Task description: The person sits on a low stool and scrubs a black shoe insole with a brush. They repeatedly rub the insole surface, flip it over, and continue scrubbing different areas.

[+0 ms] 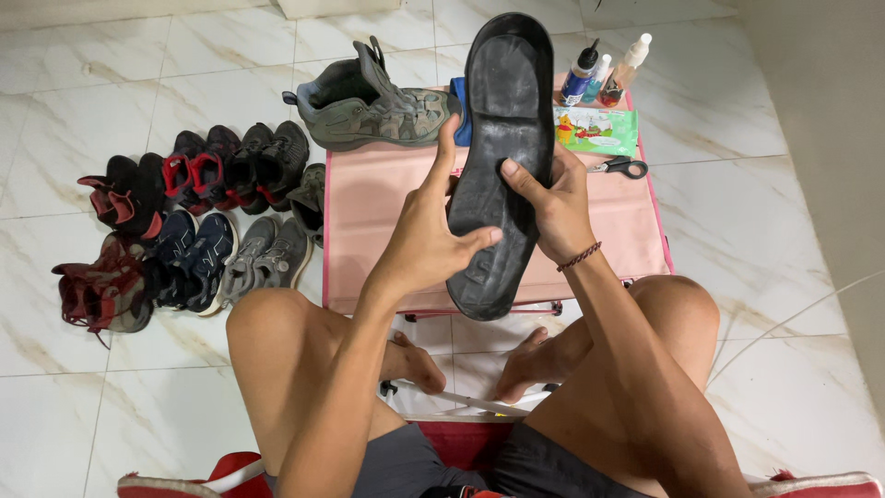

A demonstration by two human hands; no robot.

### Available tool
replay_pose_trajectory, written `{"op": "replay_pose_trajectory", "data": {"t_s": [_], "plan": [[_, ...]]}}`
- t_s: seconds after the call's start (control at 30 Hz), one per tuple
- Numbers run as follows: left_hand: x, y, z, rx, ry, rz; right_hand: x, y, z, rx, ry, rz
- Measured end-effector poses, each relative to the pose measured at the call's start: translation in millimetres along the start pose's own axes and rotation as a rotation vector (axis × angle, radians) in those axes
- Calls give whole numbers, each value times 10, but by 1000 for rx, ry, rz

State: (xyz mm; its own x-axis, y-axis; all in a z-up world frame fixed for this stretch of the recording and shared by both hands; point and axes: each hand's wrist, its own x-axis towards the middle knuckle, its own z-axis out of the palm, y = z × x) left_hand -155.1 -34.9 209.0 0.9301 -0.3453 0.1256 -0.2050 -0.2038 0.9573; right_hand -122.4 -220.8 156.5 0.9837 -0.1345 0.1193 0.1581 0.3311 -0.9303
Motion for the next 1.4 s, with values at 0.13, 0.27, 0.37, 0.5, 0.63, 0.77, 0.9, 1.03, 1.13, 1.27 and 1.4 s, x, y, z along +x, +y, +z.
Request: {"op": "replay_pose_trajectory", "data": {"t_s": [0.13,0.27,0.37,0.5,0.63,0.77,0.9,1.03,1.13,1.27,1.4], "plan": [[-108,41,19,-14,-25,2,17,4,-5,13,30,-5],[-134,-40,70,-26,-8,25,23,64,-38,8,61,-5],[-130,15,66,-31,-72,40,32,58,-32,2,71,-16],[-120,12,96,-30,-84,49,17,37,-7,-18,75,-20],[-141,94,126,-49,-82,29,38,79,-86,-38,76,-35],[-139,45,101,-37,-83,24,19,72,-61,-57,69,-43],[-90,-15,84,-17,-71,68,34,49,-36,-43,74,-61],[111,-314,99,-69,36,51,56,53,-25,-12,80,-49],[211,-430,52,-49,26,34,96,37,-8,77,88,-3],[214,-525,7,-82,-2,-61,175,219,-109,246,168,109],[245,-857,21,8,113,-56,399,629,-477,399,258,131]]}}
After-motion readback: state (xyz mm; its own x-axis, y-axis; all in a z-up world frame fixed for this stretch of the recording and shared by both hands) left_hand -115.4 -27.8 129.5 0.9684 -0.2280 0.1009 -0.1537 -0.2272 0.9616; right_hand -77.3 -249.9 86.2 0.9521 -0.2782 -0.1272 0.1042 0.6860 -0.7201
